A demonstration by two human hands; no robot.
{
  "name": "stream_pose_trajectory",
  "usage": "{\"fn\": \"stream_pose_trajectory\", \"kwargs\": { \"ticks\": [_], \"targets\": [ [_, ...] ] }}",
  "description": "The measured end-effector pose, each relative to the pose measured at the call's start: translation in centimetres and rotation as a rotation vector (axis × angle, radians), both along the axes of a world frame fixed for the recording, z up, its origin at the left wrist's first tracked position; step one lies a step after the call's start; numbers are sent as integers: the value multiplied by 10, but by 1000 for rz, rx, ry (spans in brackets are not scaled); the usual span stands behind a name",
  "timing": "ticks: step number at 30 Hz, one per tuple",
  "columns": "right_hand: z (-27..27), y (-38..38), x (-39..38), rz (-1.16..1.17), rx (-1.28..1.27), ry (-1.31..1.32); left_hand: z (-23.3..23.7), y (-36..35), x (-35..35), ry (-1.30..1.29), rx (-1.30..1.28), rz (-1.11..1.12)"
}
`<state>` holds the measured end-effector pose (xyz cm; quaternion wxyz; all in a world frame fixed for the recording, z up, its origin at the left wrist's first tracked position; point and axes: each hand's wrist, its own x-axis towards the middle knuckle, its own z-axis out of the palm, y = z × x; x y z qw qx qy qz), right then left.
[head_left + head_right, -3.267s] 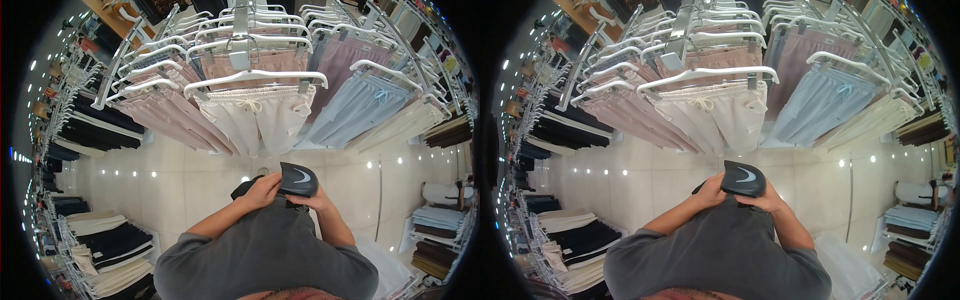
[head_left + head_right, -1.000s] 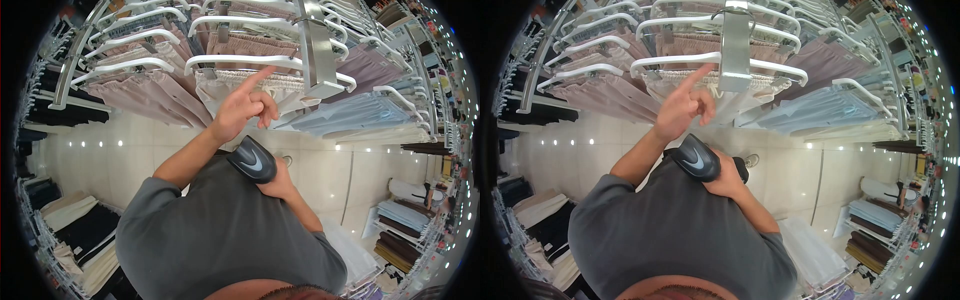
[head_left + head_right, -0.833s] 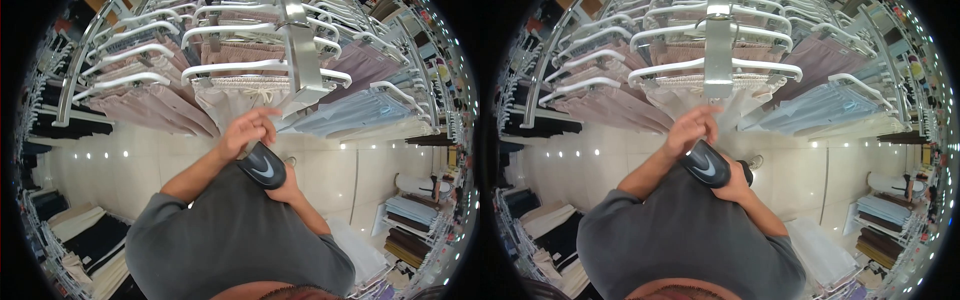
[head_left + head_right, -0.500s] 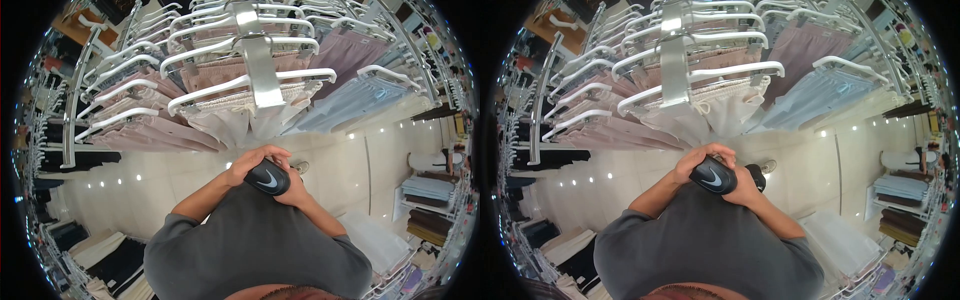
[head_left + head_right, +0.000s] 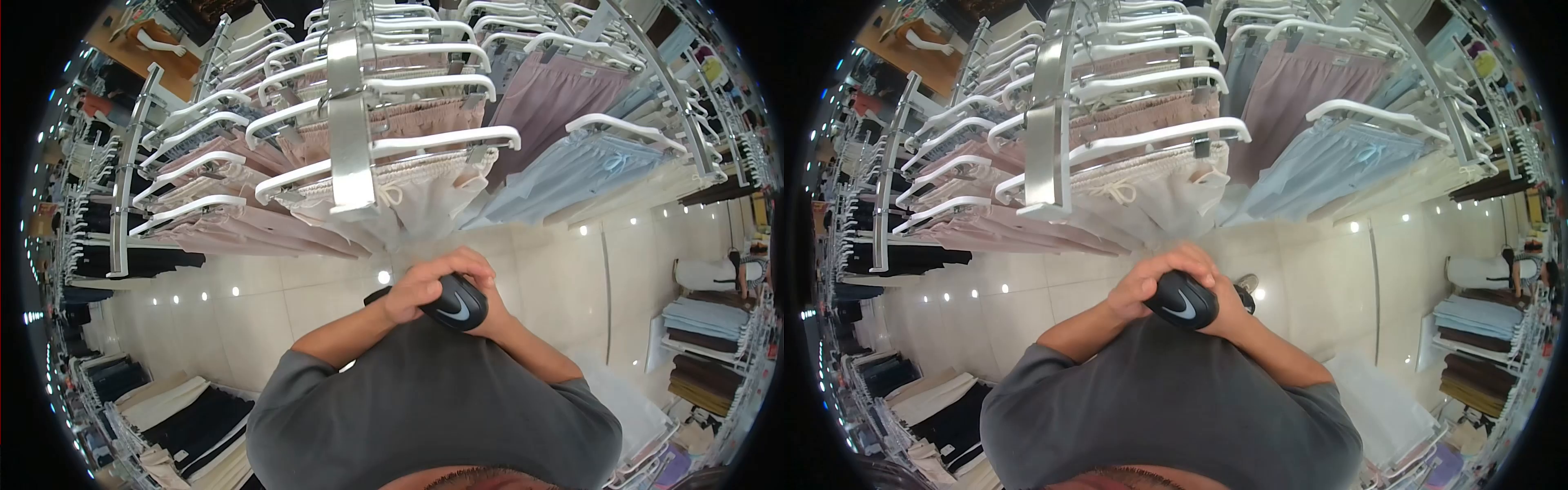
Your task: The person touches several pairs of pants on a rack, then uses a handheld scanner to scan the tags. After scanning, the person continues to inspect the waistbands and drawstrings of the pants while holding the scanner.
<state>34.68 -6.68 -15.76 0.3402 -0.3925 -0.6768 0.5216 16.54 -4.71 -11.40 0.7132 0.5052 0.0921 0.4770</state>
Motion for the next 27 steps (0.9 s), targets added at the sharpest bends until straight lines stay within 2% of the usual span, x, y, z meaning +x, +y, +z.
{"fn": "stream_pose_trajectory", "kwargs": {
  "ticks": [3,4,5,10,13,17,22,27],
  "targets": [
    [15,7,17,34,72,53,9,-2,23,41,107,82],
    [22,13,18,29,220,27,11,-1,30,44,139,107],
    [22,16,25,33,224,30,11,1,38,46,143,112],
    [16,17,69,101,-89,58,5,0,80,98,88,178],
    [14,17,89,83,52,70,1,2,103,163,216,216],
    [14,14,117,54,43,33,2,1,128,205,190,214],
    [23,17,131,2,201,64,5,-1,141,253,186,208],
    [26,7,117,-37,154,82,3,-5,128,252,219,219]
  ]
}}
